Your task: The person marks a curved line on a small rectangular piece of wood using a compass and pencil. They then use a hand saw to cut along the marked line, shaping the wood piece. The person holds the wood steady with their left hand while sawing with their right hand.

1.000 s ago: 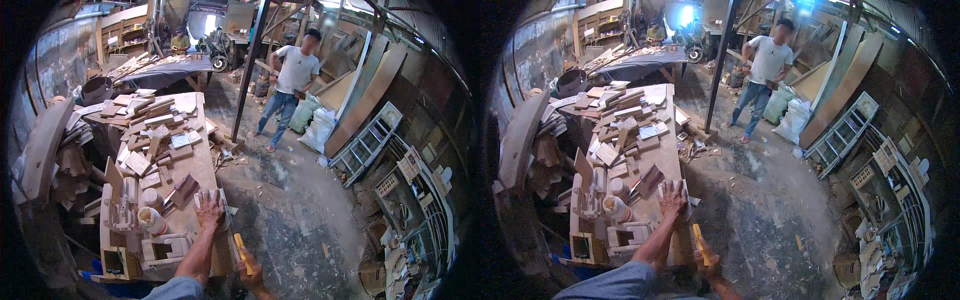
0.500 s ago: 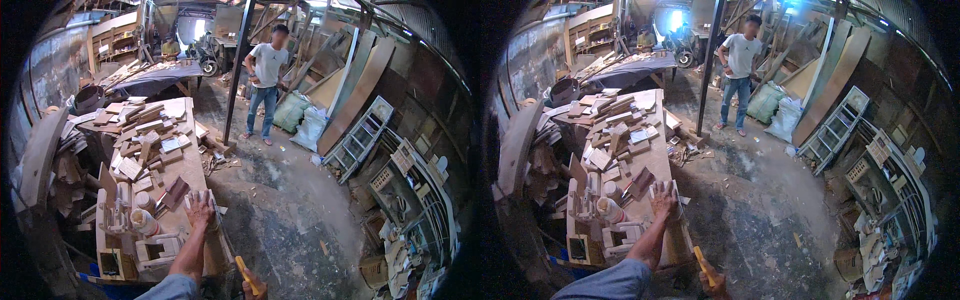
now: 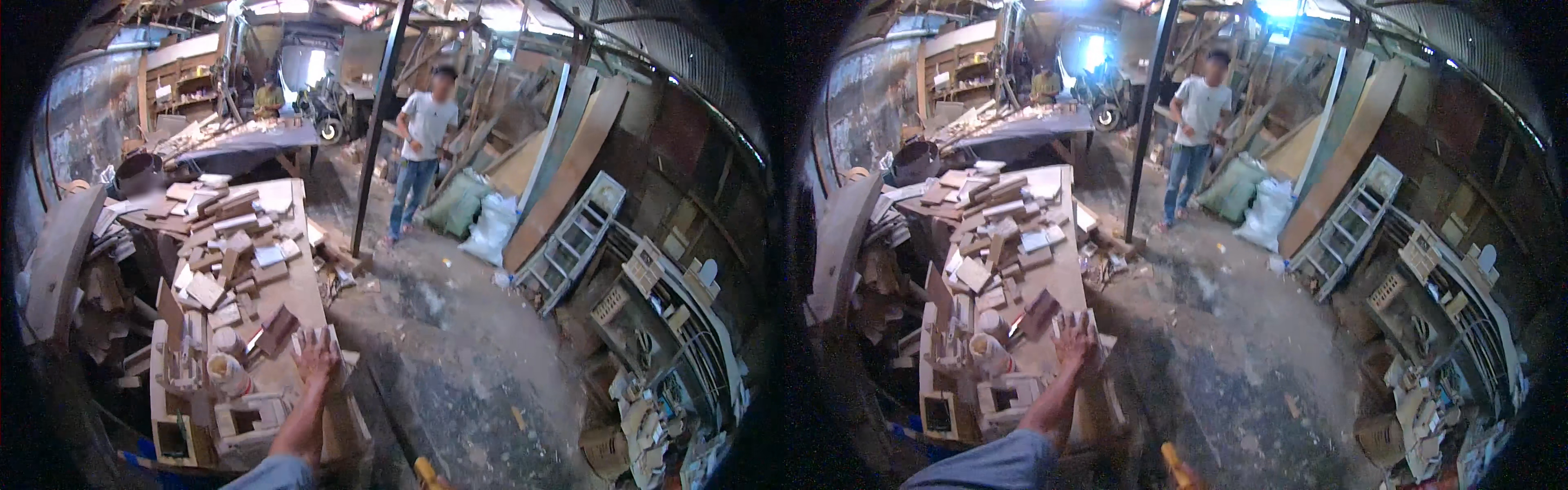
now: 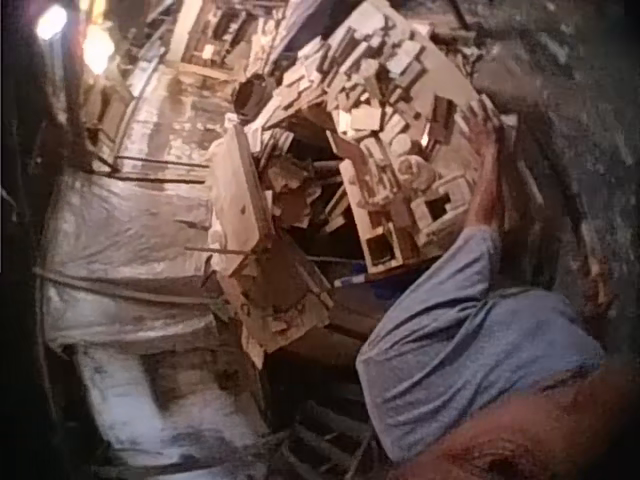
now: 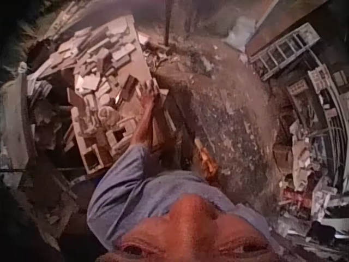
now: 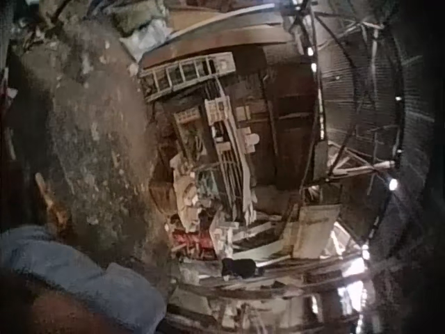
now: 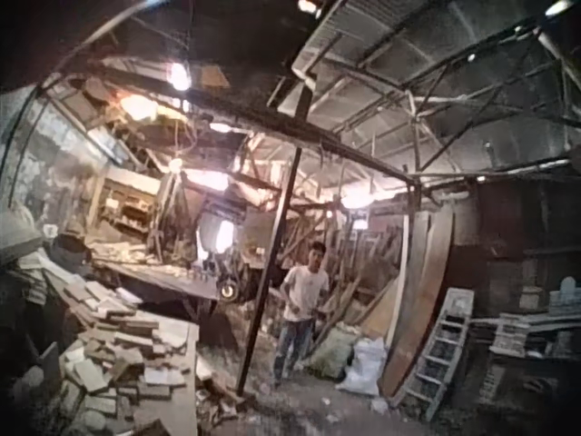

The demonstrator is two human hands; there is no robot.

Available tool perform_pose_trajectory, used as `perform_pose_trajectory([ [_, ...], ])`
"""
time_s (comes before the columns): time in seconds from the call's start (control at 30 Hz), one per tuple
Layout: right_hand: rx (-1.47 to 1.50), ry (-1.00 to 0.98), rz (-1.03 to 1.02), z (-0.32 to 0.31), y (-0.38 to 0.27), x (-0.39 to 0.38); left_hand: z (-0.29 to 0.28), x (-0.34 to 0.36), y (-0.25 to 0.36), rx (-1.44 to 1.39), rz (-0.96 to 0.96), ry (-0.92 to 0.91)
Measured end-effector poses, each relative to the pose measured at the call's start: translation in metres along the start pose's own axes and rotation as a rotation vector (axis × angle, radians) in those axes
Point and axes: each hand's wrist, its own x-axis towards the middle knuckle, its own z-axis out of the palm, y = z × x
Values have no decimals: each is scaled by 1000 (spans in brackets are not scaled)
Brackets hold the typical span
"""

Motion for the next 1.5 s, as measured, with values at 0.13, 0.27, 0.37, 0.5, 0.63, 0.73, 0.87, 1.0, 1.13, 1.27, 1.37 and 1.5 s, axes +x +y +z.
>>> perform_pose_trajectory([
  [0.13,107,-9,51,-7,-16,15,8,-2,-17,34,48,21],
  [0.27,192,34,60,-4,-22,21,-8,-2,20,52,91,83],
  [0.37,357,6,179,2,-17,12,-39,-13,29,-146,282,24],
  [0.5,1301,-482,768,24,9,-26,-50,-9,-1,21,325,-151],
  [0.63,859,-288,324,23,-5,19,17,-3,-49,96,272,1],
  [0.73,382,-22,60,12,-8,40,3,-13,4,52,199,-240],
  [0.87,71,61,-232,38,-11,93,-32,-8,6,-41,122,-103],
  [1.0,-97,131,-362,60,-6,127,-2,-19,-14,-59,95,-137],
  [1.13,-131,130,-434,80,1,142,-18,-15,-16,-77,66,-262],
  [1.27,-111,125,-458,91,12,162,-4,-15,-12,-94,79,-165],
  [1.37,1,122,-458,105,-13,186,-16,-13,2,6,21,-191],
  [1.5,54,109,-379,125,-18,184,-1,-15,-8,56,41,-27],
])
